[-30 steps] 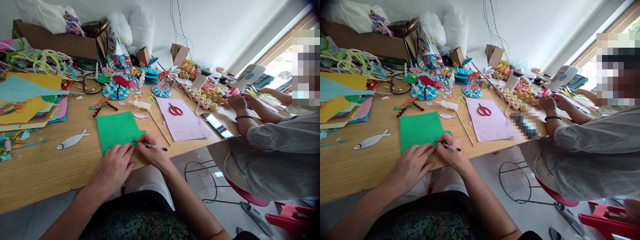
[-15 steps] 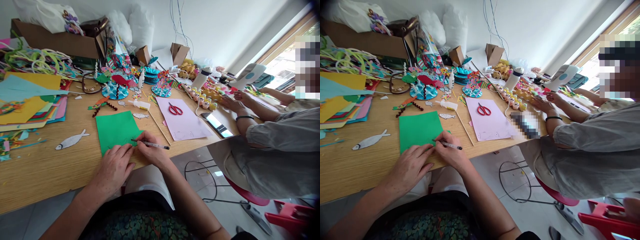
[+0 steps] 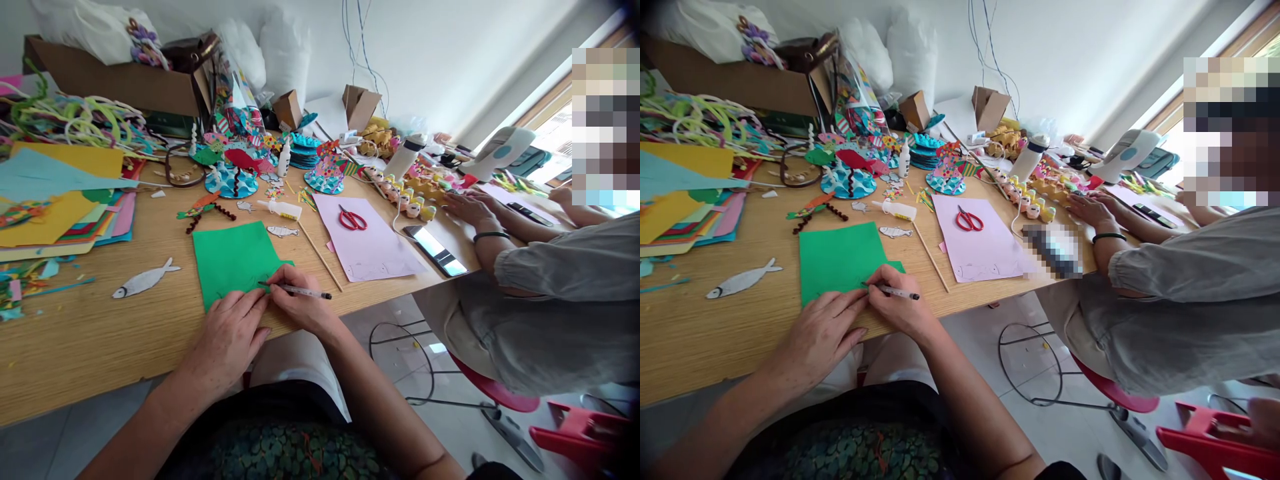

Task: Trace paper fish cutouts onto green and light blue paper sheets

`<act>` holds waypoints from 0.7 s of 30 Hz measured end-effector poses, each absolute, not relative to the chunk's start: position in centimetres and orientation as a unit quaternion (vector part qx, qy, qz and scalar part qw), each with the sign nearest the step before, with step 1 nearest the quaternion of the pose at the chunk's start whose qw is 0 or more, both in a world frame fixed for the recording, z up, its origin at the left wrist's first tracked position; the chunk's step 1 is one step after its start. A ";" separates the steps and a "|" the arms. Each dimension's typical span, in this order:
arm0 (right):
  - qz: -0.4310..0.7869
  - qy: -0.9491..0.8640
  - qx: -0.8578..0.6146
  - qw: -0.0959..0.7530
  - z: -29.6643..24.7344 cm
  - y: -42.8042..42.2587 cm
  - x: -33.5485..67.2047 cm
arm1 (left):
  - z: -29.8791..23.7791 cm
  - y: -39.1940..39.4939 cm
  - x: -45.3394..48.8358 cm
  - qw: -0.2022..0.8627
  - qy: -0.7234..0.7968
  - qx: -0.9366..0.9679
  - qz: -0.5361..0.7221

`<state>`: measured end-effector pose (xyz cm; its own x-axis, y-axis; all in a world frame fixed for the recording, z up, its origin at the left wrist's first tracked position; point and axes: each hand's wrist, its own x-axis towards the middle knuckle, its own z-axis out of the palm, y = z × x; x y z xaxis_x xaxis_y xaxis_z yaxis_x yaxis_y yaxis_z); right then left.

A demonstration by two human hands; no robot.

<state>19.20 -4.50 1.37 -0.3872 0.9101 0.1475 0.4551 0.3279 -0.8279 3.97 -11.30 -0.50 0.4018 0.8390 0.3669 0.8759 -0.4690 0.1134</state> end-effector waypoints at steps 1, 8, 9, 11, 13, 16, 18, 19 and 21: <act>0.360 -0.752 -0.455 0.314 1.4 -4.5 19.2 | -0.5 -11.3 4.0 0.044 -0.515 -0.835 -0.189; 0.358 -0.754 -0.462 0.300 1.7 -4.6 19.1 | -0.3 -11.5 4.1 0.021 -0.526 -0.828 -0.194; 0.357 -0.754 -0.463 0.299 1.7 -4.6 19.1 | -0.2 -11.5 4.1 0.019 -0.526 -0.828 -0.194; 0.357 -0.755 -0.462 0.299 1.7 -4.6 19.1 | -0.2 -11.5 4.2 0.019 -0.527 -0.827 -0.195; 0.358 -0.755 -0.463 0.297 1.7 -4.6 19.1 | -0.2 -11.5 4.2 0.021 -0.527 -0.827 -0.196; 0.356 -0.754 -0.467 0.296 1.7 -4.7 19.1 | -0.2 -11.5 4.1 0.023 -0.524 -0.829 -0.193; 0.354 -0.752 -0.470 0.298 1.7 -4.7 19.0 | -0.1 -11.5 4.1 0.022 -0.521 -0.832 -0.190; 0.353 -0.751 -0.471 0.299 1.7 -4.7 19.0 | -0.1 -11.5 4.1 0.021 -0.521 -0.832 -0.190; 0.350 -0.750 -0.475 0.299 1.7 -4.7 19.0 | -0.2 -11.5 4.1 0.019 -0.523 -0.831 -0.191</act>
<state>19.01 -4.67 1.73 -0.3695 0.9220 0.1157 0.5029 0.3031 -0.8094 4.06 -11.53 -0.17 0.3806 0.8611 0.3372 0.8755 -0.4529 0.1685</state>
